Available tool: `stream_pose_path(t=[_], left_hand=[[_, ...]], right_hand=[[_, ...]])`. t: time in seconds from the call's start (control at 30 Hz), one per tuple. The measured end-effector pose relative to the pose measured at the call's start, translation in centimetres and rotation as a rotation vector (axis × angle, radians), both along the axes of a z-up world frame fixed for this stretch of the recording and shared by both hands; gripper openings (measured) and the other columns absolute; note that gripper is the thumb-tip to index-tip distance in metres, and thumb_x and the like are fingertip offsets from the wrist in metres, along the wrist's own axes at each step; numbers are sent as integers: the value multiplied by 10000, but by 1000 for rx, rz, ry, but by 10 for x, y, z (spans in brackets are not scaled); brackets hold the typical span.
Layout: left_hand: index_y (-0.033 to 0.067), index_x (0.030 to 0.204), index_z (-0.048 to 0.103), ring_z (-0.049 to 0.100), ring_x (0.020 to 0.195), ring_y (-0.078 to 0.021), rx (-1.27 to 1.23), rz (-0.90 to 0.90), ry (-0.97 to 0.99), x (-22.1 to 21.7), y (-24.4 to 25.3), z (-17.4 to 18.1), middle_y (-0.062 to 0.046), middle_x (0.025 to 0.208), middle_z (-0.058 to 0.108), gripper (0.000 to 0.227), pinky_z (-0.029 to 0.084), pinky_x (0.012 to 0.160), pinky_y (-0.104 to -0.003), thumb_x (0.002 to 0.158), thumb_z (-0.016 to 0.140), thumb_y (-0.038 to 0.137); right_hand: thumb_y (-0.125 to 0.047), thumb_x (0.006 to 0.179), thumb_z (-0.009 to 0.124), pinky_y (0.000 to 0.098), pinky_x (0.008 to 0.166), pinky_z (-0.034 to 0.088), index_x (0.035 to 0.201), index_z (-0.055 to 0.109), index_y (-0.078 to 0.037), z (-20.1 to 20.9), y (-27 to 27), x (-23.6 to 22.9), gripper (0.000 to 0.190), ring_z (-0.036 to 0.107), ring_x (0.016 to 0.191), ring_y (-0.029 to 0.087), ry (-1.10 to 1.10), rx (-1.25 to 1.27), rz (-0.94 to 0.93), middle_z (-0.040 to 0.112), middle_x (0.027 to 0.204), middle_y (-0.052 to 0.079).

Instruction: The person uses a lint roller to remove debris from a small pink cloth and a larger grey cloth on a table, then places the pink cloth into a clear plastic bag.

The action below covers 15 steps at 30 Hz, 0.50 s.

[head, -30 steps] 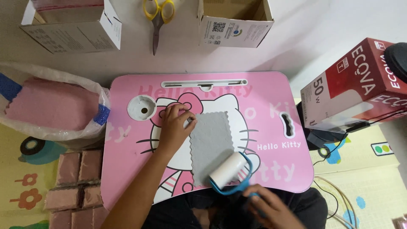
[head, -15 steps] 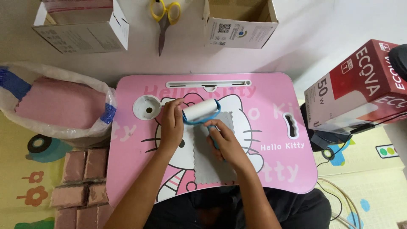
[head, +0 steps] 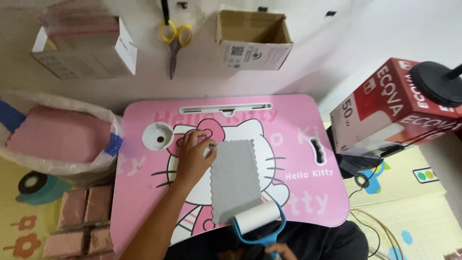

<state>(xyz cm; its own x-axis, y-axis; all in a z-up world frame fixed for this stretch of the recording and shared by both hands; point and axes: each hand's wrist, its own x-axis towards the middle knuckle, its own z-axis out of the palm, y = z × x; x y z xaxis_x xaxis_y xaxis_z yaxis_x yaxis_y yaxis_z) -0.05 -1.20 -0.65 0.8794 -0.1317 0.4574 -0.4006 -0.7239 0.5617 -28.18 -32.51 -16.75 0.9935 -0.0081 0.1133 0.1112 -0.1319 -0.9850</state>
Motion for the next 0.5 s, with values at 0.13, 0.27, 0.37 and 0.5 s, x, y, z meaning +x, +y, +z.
stream_pose_path(t=[0.13, 0.27, 0.37, 0.5], left_hand=[[133, 916, 715, 541, 1204, -310, 19, 10, -16, -1, -1, 1, -82, 1165, 608, 78, 445, 970, -491, 847, 752, 132], [97, 910, 720, 550, 1182, -311, 20, 15, -25, 2, 0, -2, -103, 1140, 612, 57, 474, 971, -479, 870, 726, 136], [99, 919, 714, 548, 1200, -304, 7, 15, 15, 0, 0, 2, -95, 1174, 616, 60, 460, 976, -483, 870, 733, 128], [69, 938, 713, 553, 1199, -304, 17, 25, -10, 3, 2, -5, -94, 1161, 612, 82, 478, 981, -484, 869, 734, 108]], right_hand=[[-197, 902, 698, 264, 649, 413, 1094, 730, 42, 38, 50, 20, 309, 622, 691, 192, 193, 433, -76, 698, 815, 159], [49, 998, 464, 192, 948, 247, 1271, 600, -63, 211, 102, 91, 325, 569, 1272, 119, 80, -168, 71, 571, 1322, 78], [-240, 1039, 466, 284, 387, 384, 1269, 648, -211, 247, 118, 159, 295, 503, 516, 157, 595, 150, -103, 565, 762, 89], [-279, 1082, 407, 298, 404, 328, 1321, 575, -199, 258, 121, 199, 303, 365, 426, 155, 552, 200, -26, 526, 791, 64]])
